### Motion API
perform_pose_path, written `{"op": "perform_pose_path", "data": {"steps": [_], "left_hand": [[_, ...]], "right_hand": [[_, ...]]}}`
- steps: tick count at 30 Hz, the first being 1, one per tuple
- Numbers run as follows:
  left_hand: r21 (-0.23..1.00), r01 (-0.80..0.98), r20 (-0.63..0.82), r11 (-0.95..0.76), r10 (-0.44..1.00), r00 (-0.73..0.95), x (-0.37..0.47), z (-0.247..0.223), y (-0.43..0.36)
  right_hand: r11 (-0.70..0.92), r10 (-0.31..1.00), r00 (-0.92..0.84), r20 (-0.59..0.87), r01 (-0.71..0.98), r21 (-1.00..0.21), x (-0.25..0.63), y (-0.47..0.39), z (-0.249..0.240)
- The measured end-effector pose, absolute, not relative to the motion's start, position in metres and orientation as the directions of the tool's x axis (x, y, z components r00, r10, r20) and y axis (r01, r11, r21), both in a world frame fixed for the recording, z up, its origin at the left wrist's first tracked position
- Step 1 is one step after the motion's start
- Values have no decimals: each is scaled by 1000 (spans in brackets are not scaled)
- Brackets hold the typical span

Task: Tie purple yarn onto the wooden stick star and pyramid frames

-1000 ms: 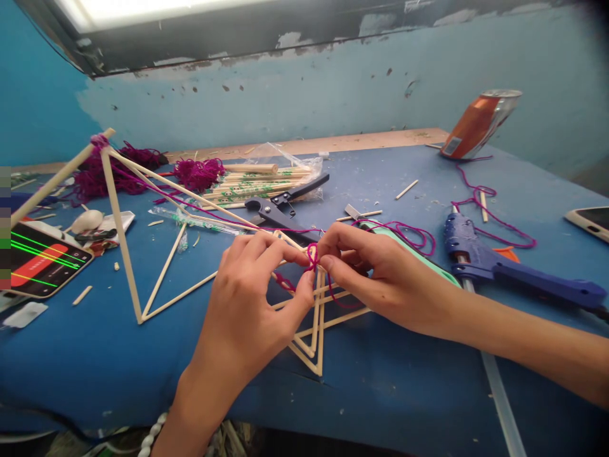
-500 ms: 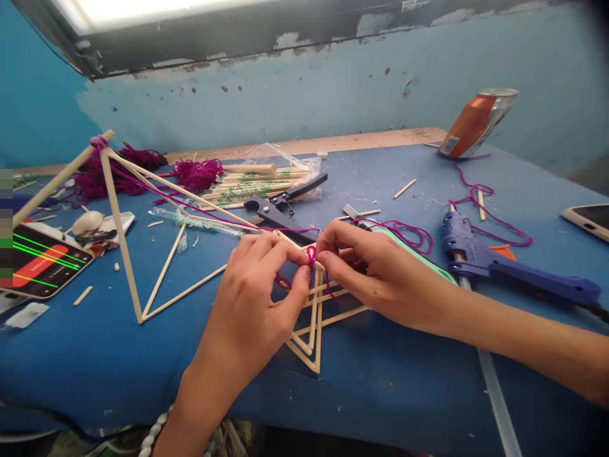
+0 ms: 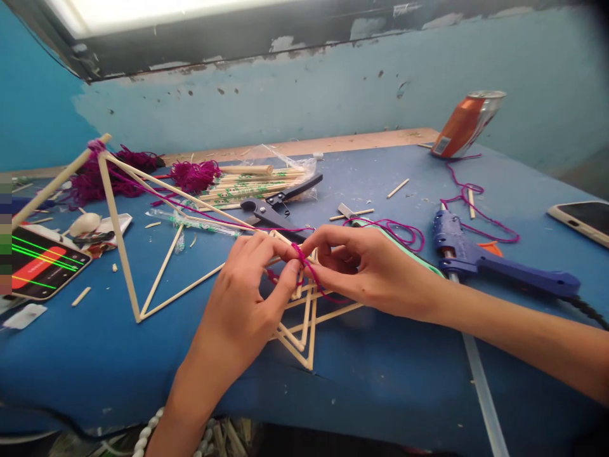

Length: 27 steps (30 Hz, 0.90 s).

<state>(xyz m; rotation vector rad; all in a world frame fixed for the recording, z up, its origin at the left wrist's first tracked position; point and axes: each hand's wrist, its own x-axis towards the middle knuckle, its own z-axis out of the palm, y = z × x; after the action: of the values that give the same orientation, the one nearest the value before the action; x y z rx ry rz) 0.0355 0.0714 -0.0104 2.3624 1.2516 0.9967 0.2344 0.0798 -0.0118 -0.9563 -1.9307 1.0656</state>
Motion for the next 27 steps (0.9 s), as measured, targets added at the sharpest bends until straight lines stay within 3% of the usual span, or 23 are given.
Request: {"op": "perform_pose_path", "data": {"steps": [10, 17, 27], "left_hand": [[422, 684, 479, -595, 787, 389, 37, -10, 71], [331, 715, 508, -616, 755, 415, 39, -11, 70], [346, 760, 517, -550, 788, 335, 38, -11, 69]], "right_hand": [[471, 864, -357, 355, 324, -820, 231, 79, -18], [507, 834, -421, 356, 335, -794, 230, 77, -17], [556, 815, -446, 371, 420, -717, 232, 74, -10]]}}
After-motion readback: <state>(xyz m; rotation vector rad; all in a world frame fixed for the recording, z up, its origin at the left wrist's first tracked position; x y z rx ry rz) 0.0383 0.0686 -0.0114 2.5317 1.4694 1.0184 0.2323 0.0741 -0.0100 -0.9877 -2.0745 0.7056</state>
